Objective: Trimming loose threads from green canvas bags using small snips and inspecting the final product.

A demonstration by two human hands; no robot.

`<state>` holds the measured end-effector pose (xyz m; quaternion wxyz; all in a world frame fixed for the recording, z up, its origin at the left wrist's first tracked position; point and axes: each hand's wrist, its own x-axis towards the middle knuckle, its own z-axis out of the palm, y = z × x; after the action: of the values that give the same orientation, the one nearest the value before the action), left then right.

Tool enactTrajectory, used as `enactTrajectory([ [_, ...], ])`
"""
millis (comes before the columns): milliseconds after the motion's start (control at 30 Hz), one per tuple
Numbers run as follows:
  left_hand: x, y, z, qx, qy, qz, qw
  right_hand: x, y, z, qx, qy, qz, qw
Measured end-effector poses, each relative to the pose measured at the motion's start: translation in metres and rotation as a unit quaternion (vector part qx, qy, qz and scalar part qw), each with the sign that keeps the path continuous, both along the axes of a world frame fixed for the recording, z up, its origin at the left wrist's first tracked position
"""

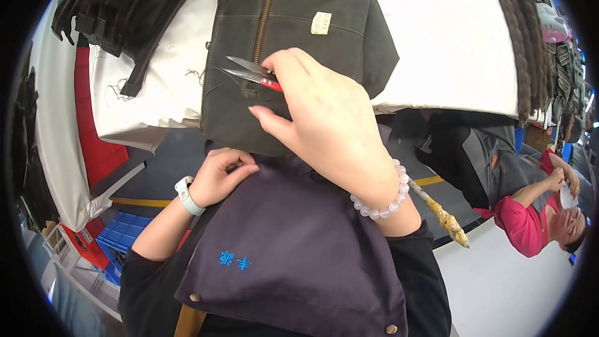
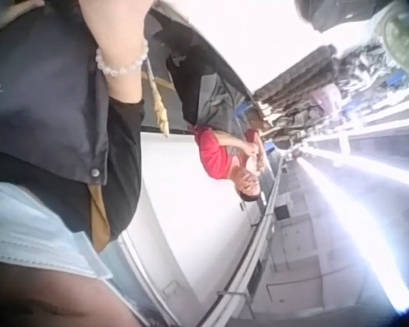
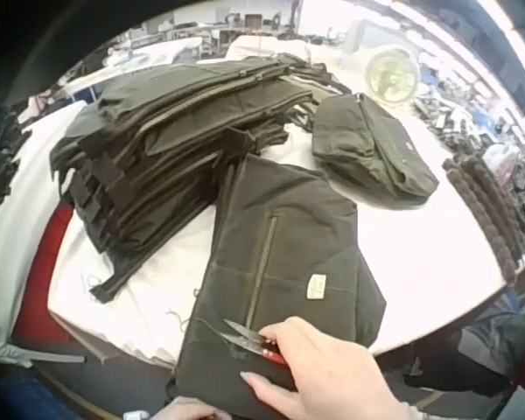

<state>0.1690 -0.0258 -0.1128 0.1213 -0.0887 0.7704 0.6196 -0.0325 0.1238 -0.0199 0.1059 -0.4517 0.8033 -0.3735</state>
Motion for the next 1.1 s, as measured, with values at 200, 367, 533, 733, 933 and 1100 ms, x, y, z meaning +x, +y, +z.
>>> enactTrajectory([
  [200, -0.031, -0.036, 0.060, -0.098, -0.049, -0.123, 0.986, 0.000, -0.005, 0.003, 0.110, 0.051, 0.006, 0.993],
  [367, -0.052, -0.059, 0.110, 0.009, 0.005, -0.069, 0.998, 0.003, -0.006, 0.010, 0.161, 0.063, 0.012, 0.985],
  [533, -0.088, -0.025, 0.079, -0.015, 0.123, 0.157, 0.980, -0.007, -0.006, 0.018, 0.161, -0.084, 0.000, 0.983],
  [733, -0.095, -0.018, 0.047, -0.116, 0.203, 0.130, 0.963, -0.006, -0.004, 0.026, 0.135, -0.140, -0.012, 0.981],
  [933, -0.092, -0.024, 0.048, 0.153, 0.082, 0.213, 0.961, -0.001, 0.005, 0.009, 0.014, -0.081, -0.067, 0.994],
  [1100, -0.093, -0.028, 0.045, 0.194, 0.085, 0.193, 0.958, 0.002, 0.006, 0.011, 0.079, 0.035, -0.036, 0.996],
])
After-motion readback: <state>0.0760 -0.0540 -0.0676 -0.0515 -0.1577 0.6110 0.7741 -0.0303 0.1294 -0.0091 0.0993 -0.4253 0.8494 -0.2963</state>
